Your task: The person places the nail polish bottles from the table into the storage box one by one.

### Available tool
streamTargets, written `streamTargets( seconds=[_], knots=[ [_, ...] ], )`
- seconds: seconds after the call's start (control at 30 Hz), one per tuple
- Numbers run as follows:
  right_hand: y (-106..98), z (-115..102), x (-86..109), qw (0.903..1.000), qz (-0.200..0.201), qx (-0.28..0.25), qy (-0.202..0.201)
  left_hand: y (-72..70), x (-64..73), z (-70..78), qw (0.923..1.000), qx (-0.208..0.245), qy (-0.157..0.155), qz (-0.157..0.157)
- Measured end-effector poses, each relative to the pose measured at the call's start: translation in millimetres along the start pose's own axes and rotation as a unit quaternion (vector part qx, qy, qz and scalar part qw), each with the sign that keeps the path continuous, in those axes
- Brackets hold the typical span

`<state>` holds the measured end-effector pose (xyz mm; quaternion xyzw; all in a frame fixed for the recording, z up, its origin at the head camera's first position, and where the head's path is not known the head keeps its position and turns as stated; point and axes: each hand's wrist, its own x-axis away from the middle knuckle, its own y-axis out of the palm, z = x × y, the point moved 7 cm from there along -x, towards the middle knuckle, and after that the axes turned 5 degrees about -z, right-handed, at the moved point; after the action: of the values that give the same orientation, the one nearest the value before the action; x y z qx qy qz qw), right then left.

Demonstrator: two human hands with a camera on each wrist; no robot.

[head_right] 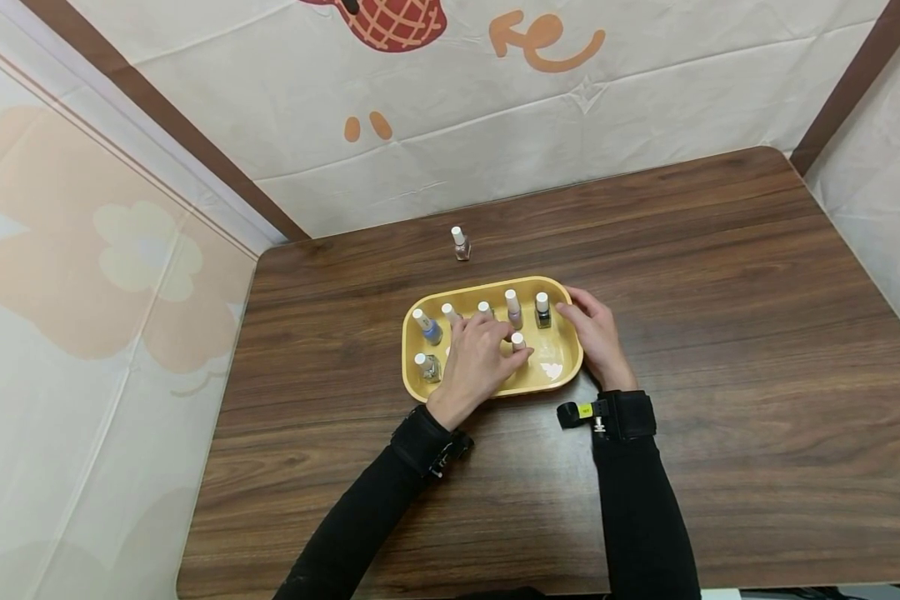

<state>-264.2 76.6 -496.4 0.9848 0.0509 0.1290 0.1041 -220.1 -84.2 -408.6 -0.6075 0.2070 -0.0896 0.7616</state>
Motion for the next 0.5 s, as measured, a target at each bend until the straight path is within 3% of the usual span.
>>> streamTargets(
  seconds=[0.5],
  knots=[
    [0.1, -1.0, 0.4, 1.0, -0.001, 0.002, -0.002, 0.6, 0.5, 0.4, 0.9999, -0.01, 0.002, 0.003]
  ],
)
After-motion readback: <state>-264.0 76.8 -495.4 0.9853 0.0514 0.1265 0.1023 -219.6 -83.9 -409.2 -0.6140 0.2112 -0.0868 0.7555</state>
